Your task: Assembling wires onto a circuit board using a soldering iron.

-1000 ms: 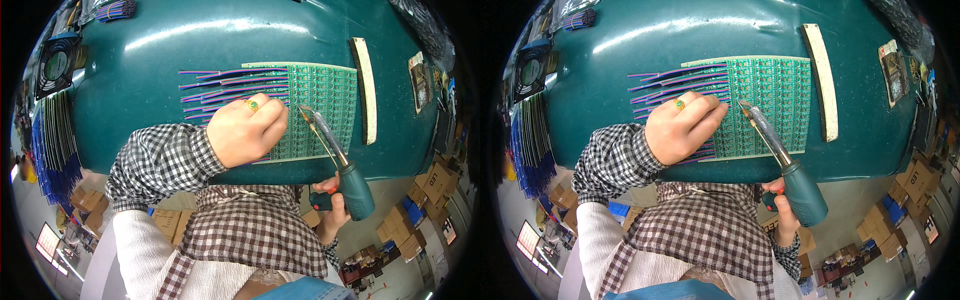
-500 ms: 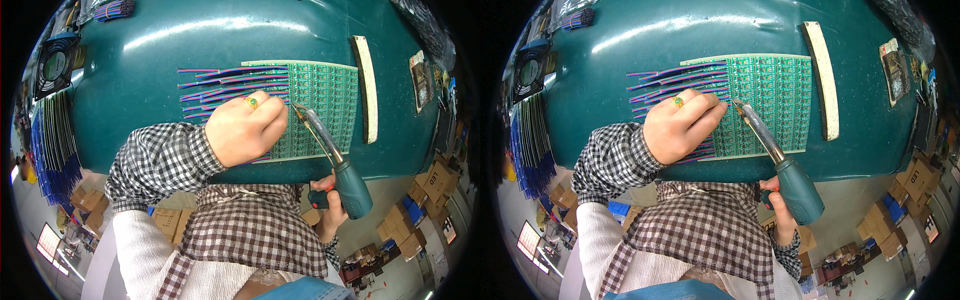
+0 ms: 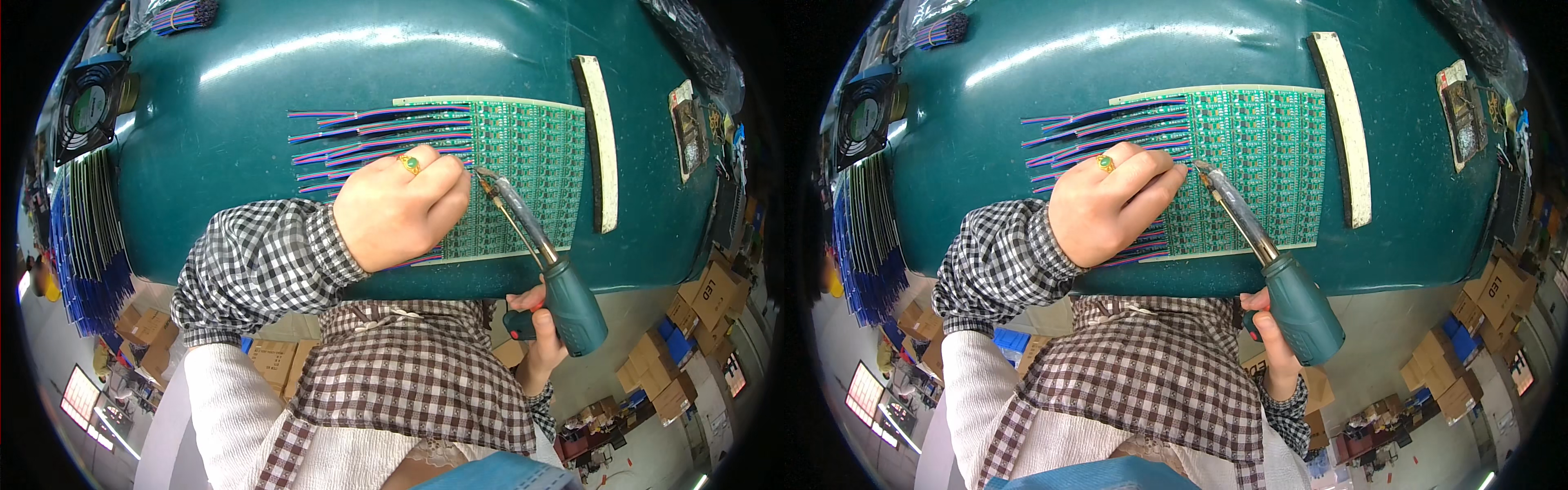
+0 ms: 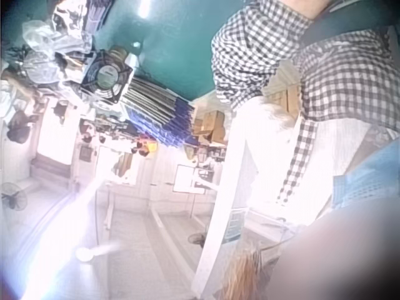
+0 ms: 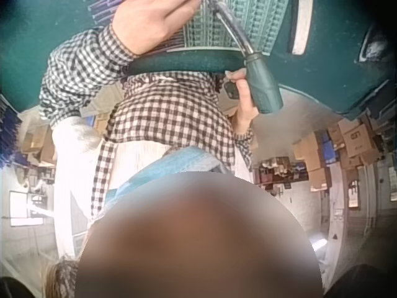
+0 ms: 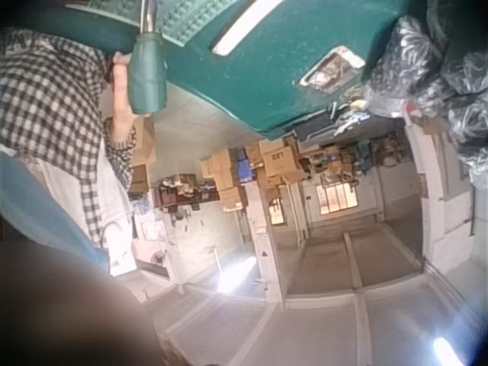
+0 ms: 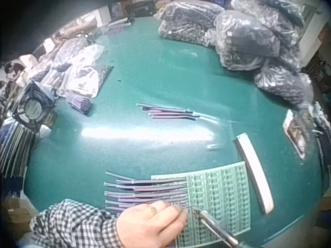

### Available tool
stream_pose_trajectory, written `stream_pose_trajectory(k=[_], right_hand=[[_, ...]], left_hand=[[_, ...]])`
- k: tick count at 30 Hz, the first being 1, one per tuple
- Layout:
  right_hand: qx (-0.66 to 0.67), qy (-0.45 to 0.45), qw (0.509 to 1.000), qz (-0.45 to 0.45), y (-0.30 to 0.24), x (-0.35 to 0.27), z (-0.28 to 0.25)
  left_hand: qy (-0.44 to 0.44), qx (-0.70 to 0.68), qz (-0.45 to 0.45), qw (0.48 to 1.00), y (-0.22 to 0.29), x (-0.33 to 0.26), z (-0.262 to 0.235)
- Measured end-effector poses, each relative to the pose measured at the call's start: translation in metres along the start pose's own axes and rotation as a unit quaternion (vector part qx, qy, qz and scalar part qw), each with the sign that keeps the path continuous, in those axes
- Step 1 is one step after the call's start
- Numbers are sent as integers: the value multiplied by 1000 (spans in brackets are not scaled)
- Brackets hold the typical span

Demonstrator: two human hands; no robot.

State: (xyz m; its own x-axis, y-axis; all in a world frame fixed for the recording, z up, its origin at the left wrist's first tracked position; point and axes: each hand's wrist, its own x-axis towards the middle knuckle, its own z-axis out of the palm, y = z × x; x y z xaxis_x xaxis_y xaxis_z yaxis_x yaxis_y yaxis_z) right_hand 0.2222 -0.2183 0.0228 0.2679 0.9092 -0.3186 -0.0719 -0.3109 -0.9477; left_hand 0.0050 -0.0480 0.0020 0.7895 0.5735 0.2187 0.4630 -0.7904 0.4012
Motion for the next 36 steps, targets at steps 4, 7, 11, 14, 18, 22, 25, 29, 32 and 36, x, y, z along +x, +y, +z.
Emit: stream_pose_trajectory(k=[4, 7, 11, 14, 18, 22, 25, 29, 32, 36], right_hand=[[6, 10, 1000, -14, 1, -1, -2], [2, 22, 999, -24, -1, 1, 0], [-3, 23, 999, -23, -1, 0, -1], [-1, 32, 999, -17, -5, 3, 3], [5, 33, 999, -17, -1, 0, 0], [14, 22, 999, -19, 1, 0, -2], [25, 28, 999, -11, 1, -2, -1], [31, 28, 999, -11, 0, 0, 1], [37, 15, 999, -15, 0, 1, 0], [39, 5, 999, -16, 1, 1, -1]], left_hand=[[-1, -1, -1, 1000, 0, 1, 0], [0, -2, 0, 1000, 0, 1, 0], [4, -4, -1, 1000, 0, 1, 0], [6, -4, 0, 1000, 0, 1, 2], [4, 2, 2, 1000, -1, 0, 0], [7, 0, 5, 1000, -1, 0, 1], [11, -1, 6, 1000, -1, 0, 1], [15, -2, 6, 1000, -1, 0, 2], [20, 6, 6, 1000, 0, 0, 3], [16, 9, 9, 1000, -1, 0, 3]])
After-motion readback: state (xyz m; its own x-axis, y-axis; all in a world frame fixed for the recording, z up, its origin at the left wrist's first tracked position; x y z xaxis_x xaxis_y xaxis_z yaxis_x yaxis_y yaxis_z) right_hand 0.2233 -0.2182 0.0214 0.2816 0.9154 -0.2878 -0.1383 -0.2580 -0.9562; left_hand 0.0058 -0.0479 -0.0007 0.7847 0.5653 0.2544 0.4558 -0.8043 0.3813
